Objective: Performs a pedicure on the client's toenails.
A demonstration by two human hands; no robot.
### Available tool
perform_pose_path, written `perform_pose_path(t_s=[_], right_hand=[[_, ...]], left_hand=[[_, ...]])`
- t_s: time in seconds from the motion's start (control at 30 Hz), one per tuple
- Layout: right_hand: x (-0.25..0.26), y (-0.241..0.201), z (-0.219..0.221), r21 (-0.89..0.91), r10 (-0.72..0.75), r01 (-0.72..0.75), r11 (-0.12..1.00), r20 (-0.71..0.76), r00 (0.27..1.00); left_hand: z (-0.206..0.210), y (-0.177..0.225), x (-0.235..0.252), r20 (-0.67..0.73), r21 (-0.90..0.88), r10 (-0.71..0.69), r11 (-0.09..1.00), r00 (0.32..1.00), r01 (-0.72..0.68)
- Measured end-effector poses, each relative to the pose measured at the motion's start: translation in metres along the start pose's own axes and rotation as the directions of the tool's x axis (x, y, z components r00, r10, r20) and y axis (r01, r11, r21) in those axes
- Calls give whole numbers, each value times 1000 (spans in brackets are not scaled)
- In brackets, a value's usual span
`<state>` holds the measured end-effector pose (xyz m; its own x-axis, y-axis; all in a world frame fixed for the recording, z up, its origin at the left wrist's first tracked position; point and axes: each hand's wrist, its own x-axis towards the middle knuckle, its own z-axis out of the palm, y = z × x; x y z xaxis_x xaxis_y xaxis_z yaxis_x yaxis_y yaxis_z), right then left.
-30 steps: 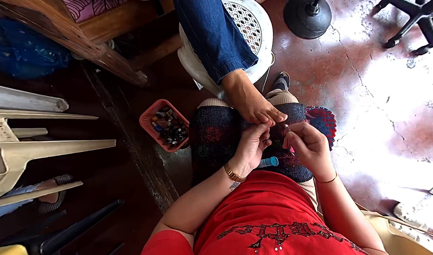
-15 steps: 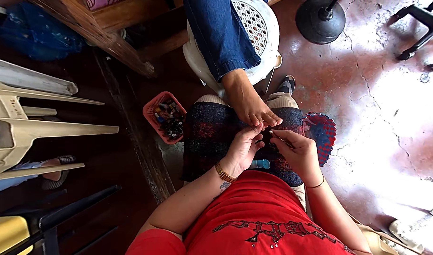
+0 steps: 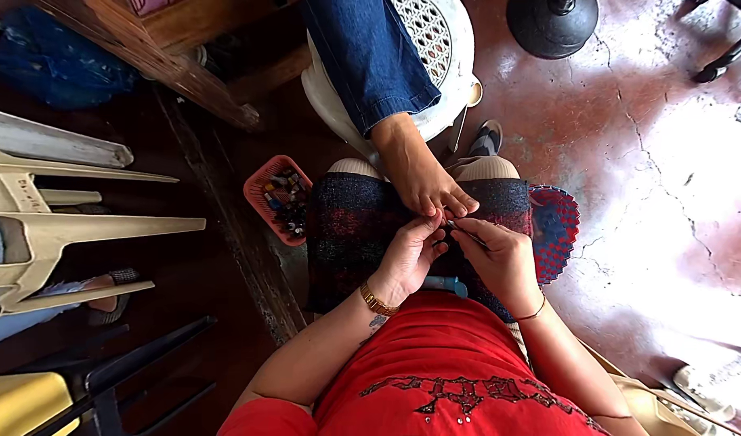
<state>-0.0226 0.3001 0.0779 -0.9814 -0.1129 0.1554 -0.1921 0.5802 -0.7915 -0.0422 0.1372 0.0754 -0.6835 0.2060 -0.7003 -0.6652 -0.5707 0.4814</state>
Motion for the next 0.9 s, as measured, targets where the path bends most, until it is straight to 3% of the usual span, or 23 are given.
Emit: perform_pose_path(t_s=[0.1, 0.27, 0.47, 0.57, 0.67, 0.9], right_hand=[[2, -6, -6, 33, 52, -53, 998, 35, 998], [21, -4, -31, 114, 80, -115, 987, 272, 959], [52, 15, -59, 179, 55, -210, 961, 621, 782], [45, 22, -56, 243, -14, -134, 961, 526, 851], [35, 21, -46, 148, -56, 2, 989, 362, 930], [18, 26, -25, 79, -71, 57, 995, 195, 978]], left_hand=[[-3, 4, 1, 32, 5, -50, 999, 998, 49], [-6, 10, 3, 85, -85, -155, 983, 984, 163], [7, 10, 2, 12, -198, -172, 965, 985, 171], [9, 8, 3, -8, -203, -154, 968, 988, 150], [12, 3, 3, -18, -250, -124, 961, 992, 115], [10, -13, 6, 5, -334, -16, 943, 1000, 16]])
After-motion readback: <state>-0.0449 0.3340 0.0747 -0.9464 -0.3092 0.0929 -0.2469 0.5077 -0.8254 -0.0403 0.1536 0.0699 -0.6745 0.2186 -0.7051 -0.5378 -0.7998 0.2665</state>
